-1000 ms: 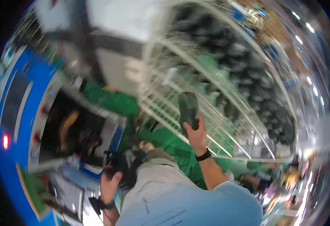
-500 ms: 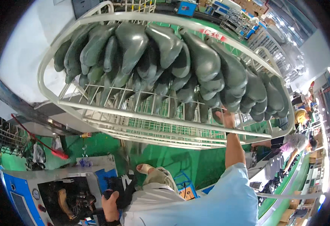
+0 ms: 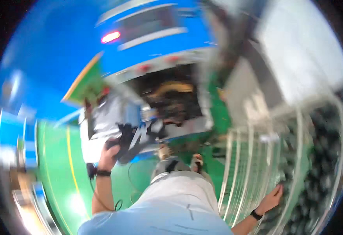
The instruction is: The person repeatedly picks up black shoes from a wire rack, places them into a blue machine, and removes them after a short cycle. The shoes are then placed on a nearby metal table. This sequence is repeated multiple times with different shoes.
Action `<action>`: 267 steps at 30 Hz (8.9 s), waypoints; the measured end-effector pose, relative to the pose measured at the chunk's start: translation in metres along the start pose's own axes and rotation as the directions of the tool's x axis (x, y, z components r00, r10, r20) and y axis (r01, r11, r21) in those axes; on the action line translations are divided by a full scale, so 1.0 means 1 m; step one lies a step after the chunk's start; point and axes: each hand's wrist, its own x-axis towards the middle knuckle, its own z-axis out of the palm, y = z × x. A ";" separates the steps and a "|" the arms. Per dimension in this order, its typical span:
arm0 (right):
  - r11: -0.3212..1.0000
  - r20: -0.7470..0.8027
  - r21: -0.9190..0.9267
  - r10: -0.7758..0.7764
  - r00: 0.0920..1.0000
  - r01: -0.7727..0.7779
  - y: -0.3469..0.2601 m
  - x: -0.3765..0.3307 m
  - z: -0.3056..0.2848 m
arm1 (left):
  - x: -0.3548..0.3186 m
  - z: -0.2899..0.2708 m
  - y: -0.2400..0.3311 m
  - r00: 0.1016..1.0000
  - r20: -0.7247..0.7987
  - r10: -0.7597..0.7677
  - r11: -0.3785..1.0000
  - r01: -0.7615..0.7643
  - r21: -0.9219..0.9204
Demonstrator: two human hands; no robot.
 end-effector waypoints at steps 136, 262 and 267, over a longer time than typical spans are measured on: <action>0.952 -0.233 -0.035 0.287 0.929 -0.303 -0.051 -0.143 -0.021 | 0.048 0.171 -0.082 0.672 0.512 -0.535 0.578 -0.152 0.802; 0.067 0.832 -0.014 -0.553 -0.049 -0.998 -0.315 -0.069 0.266 | 0.012 0.157 -0.005 0.983 0.156 -0.092 0.893 0.012 0.450; 0.640 0.756 0.654 -0.570 0.322 -0.402 -0.399 -0.060 0.243 | 0.027 0.128 -0.044 0.965 0.235 -0.119 0.764 -0.063 0.642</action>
